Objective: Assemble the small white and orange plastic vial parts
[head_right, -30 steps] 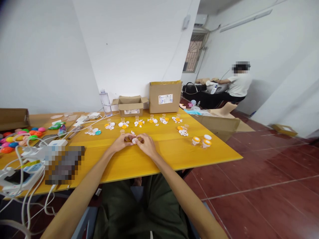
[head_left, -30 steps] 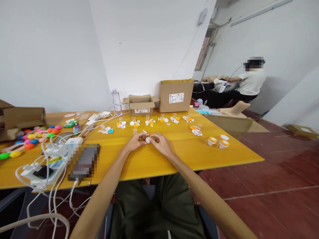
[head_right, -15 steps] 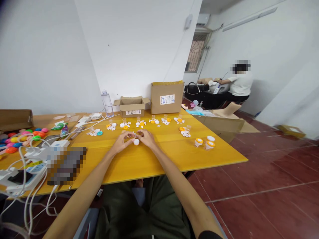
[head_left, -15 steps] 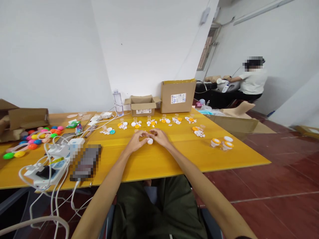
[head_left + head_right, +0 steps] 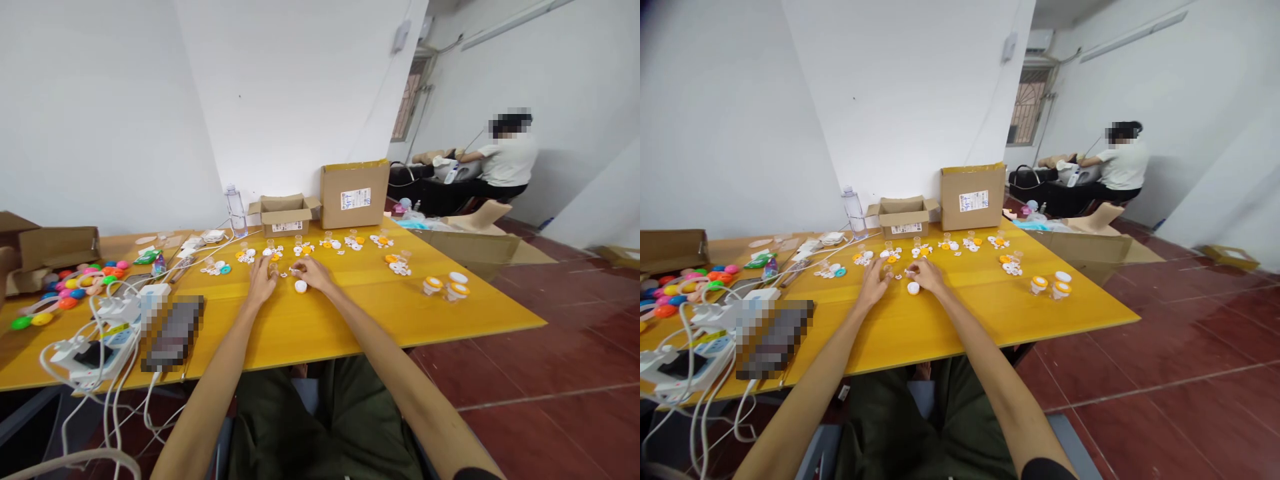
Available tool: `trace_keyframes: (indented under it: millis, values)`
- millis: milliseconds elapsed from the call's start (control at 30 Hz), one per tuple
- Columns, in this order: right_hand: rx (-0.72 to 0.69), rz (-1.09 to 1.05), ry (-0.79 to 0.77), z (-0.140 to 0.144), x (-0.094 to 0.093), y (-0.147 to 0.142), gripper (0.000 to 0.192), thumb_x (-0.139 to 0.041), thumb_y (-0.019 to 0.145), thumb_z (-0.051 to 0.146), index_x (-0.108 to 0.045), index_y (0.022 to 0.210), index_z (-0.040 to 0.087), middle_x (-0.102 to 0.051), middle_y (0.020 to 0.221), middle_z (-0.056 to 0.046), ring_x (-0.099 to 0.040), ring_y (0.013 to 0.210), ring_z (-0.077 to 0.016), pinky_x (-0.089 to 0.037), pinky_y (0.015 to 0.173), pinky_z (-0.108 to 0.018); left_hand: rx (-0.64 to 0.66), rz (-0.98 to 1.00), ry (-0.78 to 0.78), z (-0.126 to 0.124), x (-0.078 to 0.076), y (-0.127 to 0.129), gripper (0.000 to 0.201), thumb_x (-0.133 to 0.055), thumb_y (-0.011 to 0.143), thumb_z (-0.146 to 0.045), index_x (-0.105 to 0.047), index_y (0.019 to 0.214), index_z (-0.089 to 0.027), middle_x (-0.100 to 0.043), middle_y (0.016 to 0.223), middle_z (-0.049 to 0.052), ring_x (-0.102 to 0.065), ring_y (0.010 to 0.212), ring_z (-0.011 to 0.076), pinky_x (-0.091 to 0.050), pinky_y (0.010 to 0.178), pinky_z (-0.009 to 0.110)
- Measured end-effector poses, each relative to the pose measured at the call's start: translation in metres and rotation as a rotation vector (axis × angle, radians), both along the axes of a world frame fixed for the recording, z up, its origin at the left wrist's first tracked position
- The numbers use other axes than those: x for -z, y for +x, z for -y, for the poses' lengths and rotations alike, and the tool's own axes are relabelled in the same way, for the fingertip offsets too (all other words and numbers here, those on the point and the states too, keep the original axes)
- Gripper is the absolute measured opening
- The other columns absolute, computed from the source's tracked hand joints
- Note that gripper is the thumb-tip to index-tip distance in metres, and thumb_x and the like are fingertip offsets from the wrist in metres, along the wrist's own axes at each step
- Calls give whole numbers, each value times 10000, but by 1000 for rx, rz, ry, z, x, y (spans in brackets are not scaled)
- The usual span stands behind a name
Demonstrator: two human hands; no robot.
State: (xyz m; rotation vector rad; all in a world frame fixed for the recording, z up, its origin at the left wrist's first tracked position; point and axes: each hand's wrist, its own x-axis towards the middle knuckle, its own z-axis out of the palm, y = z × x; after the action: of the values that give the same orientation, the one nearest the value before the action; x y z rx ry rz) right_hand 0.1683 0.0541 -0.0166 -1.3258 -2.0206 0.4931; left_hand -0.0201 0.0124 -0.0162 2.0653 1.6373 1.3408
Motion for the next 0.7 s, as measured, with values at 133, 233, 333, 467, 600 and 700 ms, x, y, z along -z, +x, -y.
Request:
trace_keyframes:
  millis: [133,233,333,467,600,700]
  values:
    - [-30,-37,17,3,0,5,36,-719,795,231,-743,796,257,-719,881,-16,-659,775,-168,-502,682,-262,123,-29,-69,-3,3,-2,388,-554,797,-106,-633,1157,-224,-650,1100,78,-609,1071,248,-477,993,405]
    - [-42,-55,31,5,0,7,60,-710,791,199,-746,791,247,-718,857,-15,-656,761,-165,-506,692,-263,154,-38,-75,-2,3,-1,368,-548,800,-91,-631,1134,-221,-650,1058,69,-624,1005,228,-500,950,384]
    - [-33,-68,36,8,1,8,68,-699,801,195,-746,807,244,-719,870,-18,-661,778,-166,-511,711,-267,147,-73,-61,0,2,0,362,-562,796,-93,-631,1130,-215,-637,1091,82,-612,1033,234,-492,961,385]
    - [-25,-98,40,10,3,8,91,-701,792,173,-738,850,232,-723,893,-22,-665,802,-166,-518,755,-279,116,-170,2,5,-1,1,373,-604,795,-126,-652,1148,-238,-594,1228,105,-531,1177,282,-440,1021,450]
    - [-15,-132,33,9,5,9,88,-710,774,160,-729,841,214,-728,902,-31,-664,802,-167,-520,771,-287,131,-271,34,11,-3,4,207,-596,835,-161,-707,982,-256,-563,1332,95,-435,1274,327,-403,1023,517]
    - [-37,-136,30,10,5,10,68,-706,776,164,-729,821,210,-727,893,-33,-663,796,-168,-519,770,-289,131,-311,44,12,-5,5,149,-585,850,-166,-709,865,-247,-565,1339,84,-411,1292,335,-380,1022,525]
